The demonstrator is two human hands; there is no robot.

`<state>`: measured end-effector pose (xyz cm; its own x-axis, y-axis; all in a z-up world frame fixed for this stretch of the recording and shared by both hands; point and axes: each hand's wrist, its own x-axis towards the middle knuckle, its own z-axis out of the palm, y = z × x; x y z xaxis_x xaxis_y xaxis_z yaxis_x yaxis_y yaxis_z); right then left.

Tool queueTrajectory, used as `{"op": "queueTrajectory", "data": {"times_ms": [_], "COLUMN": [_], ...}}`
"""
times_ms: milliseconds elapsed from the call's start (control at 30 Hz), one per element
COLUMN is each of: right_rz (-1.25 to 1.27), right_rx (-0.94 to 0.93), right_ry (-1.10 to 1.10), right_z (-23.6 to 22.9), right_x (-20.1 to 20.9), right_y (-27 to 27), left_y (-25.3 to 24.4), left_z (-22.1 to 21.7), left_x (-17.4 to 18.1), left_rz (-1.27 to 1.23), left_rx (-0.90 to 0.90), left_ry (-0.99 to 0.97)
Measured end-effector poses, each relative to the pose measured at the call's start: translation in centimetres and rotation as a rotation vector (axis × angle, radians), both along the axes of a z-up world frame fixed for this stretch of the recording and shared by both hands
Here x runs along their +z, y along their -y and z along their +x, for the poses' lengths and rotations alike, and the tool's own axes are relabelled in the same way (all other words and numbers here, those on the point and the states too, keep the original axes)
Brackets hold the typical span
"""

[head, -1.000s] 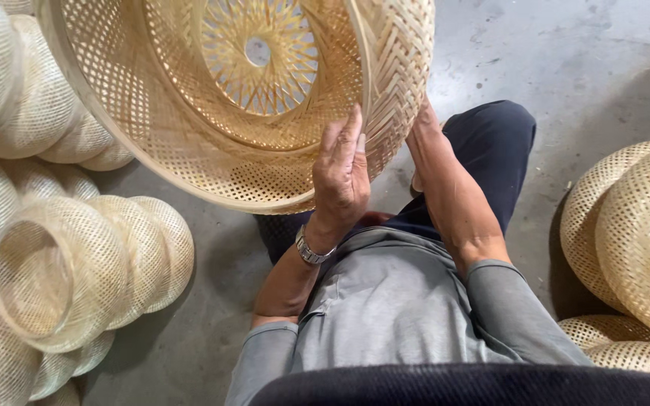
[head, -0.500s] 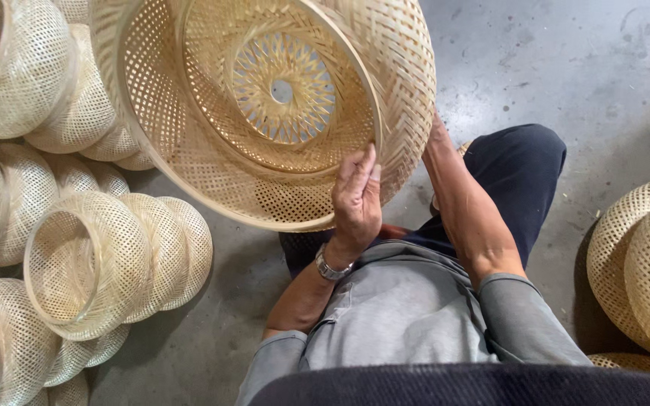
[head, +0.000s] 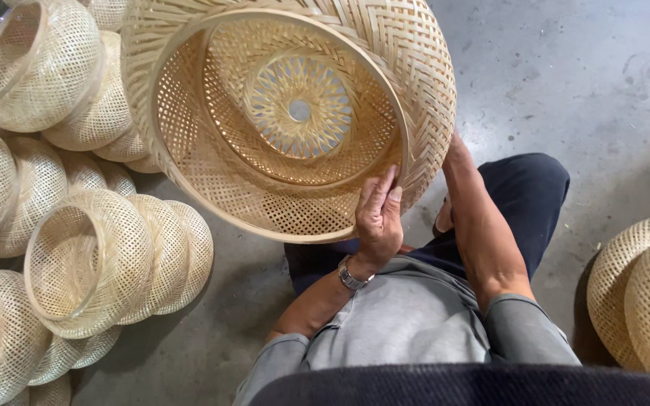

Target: The person sits on the floor and uses a knife to trim and adjust the rim of a woven basket. They rotate the basket to work on different sections of the edge, occasionally placing it down and picking it up again.

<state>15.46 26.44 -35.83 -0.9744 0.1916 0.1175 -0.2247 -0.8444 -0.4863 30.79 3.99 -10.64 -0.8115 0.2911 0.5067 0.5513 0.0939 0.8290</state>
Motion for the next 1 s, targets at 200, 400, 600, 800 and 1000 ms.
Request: {"op": "queueTrajectory", "data": {"times_ms": [200, 400, 600, 800, 1000], "right_rz": [0.426, 0.611, 0.697, 0.649, 0.608], "right_rx": [-0.263, -0.302, -0.249, -0.226, -0.21], "right_ry": [0.288, 0.181, 0.227, 0.224, 0.285], "right_z": [9.2, 14.4, 13.8, 12.9, 12.1], "right_x": [12.2, 18.6, 18.5, 16.1, 13.7], "right_y": [-0.1, 3.2, 4.1, 3.5, 2.9], "left_y": [-0.2, -0.2, -0.2, 1.2, 3.3], "left_z": [0.6, 0.6, 0.0, -2.3, -6.6], "left_x": [-0.1, -0.9, -1.5, 0.2, 3.6], "left_rz": [0.0, -0.029, 0.073, 0.013, 0.014], "left_rx": [0.006, 0.05, -0.018, -0.264, -0.21], "left_ry": [0.032, -0.014, 0.211, 0.411, 0.262]}}
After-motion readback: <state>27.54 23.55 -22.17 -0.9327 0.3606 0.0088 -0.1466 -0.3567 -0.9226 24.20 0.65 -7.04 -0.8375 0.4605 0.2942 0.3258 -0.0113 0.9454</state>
